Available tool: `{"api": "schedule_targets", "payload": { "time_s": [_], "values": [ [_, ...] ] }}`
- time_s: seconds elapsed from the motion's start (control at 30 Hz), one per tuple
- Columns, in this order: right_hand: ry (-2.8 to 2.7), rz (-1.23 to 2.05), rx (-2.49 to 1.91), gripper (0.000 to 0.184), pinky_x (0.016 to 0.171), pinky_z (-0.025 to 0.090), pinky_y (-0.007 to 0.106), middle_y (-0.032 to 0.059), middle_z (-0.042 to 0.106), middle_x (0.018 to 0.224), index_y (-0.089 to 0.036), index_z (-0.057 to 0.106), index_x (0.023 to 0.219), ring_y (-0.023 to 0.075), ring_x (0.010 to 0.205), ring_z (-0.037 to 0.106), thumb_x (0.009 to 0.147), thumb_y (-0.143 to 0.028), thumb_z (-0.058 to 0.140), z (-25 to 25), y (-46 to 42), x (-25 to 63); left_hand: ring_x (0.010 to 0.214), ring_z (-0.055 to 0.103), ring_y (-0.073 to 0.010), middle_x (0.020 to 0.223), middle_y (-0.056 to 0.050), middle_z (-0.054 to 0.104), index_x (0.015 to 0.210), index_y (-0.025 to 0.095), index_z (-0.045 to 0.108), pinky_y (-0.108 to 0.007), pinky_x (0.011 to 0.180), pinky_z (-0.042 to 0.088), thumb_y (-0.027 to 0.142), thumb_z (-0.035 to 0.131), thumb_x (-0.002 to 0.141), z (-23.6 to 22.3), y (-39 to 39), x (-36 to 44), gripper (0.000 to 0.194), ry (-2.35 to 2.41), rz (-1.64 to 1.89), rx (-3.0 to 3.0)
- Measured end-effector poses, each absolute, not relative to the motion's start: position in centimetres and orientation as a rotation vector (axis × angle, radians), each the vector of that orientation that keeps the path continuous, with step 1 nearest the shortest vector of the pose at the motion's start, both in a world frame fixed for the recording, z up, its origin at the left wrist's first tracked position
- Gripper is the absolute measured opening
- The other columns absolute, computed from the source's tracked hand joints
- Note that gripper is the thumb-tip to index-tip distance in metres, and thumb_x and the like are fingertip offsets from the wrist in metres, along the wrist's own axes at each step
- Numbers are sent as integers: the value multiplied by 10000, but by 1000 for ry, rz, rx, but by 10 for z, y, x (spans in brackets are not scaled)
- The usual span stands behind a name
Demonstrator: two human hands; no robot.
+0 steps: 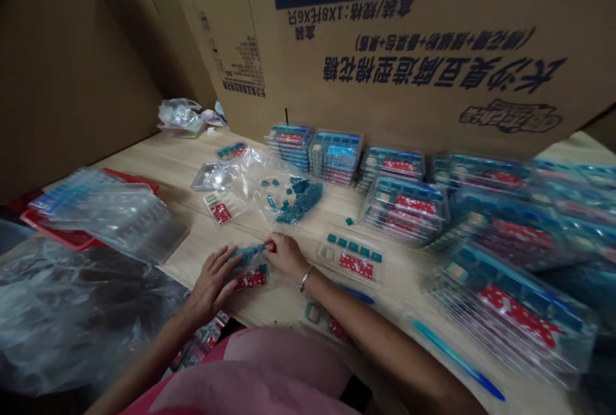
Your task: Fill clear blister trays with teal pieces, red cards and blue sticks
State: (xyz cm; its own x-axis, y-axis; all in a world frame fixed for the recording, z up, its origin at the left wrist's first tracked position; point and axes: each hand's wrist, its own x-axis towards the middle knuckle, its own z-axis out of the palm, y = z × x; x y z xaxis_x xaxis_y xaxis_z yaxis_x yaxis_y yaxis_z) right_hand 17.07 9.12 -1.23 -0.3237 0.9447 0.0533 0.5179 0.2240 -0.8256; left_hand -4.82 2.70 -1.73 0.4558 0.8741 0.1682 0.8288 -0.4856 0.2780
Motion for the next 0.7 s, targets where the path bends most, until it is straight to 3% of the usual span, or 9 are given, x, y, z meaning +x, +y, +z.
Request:
{"api": "schedule_targets", "payload": {
  "time_s": [0.2, 0.4, 0.53, 0.7],
  "values": [
    [-2022, 912, -1386, 69, 603, 363, 209, -11, 577, 677, -147, 616, 694, 110, 630, 505, 690, -82, 592, 0, 94, 172, 1367, 270, -275, 1452, -96, 379, 1357, 219, 420, -505, 1083, 249, 342, 340, 916, -22, 27, -51, 464, 1475, 526, 2493],
    [-2172, 1083, -1375, 49, 511, 314, 181, -59, 534, 549, -142, 623, 625, 85, 542, 482, 639, -95, 618, 9, 92, 182, 1367, 267, -276, 1453, -104, 375, 1352, 208, 423, -508, 1088, 233, 354, 348, 914, -24, 27, -50, 468, 1474, 568, 2506],
    [-2213, 1128, -1410, 84, 498, 308, 178, -63, 520, 524, -149, 622, 606, 85, 537, 483, 677, -128, 583, 17, 98, 194, 1359, 283, -293, 1450, -111, 379, 1353, 209, 424, -520, 1075, 255, 367, 369, 907, -19, 26, -48, 476, 1491, 508, 2501],
    [-2336, 723, -1719, 76, 548, 341, 221, 17, 610, 684, -158, 639, 689, 146, 644, 552, 697, -127, 569, 24, 99, 217, 1346, 296, -318, 1444, -125, 384, 1344, 213, 440, -530, 1063, 264, 417, 442, 874, -16, 27, -44, 511, 1517, 459, 2528]
  ]
}}
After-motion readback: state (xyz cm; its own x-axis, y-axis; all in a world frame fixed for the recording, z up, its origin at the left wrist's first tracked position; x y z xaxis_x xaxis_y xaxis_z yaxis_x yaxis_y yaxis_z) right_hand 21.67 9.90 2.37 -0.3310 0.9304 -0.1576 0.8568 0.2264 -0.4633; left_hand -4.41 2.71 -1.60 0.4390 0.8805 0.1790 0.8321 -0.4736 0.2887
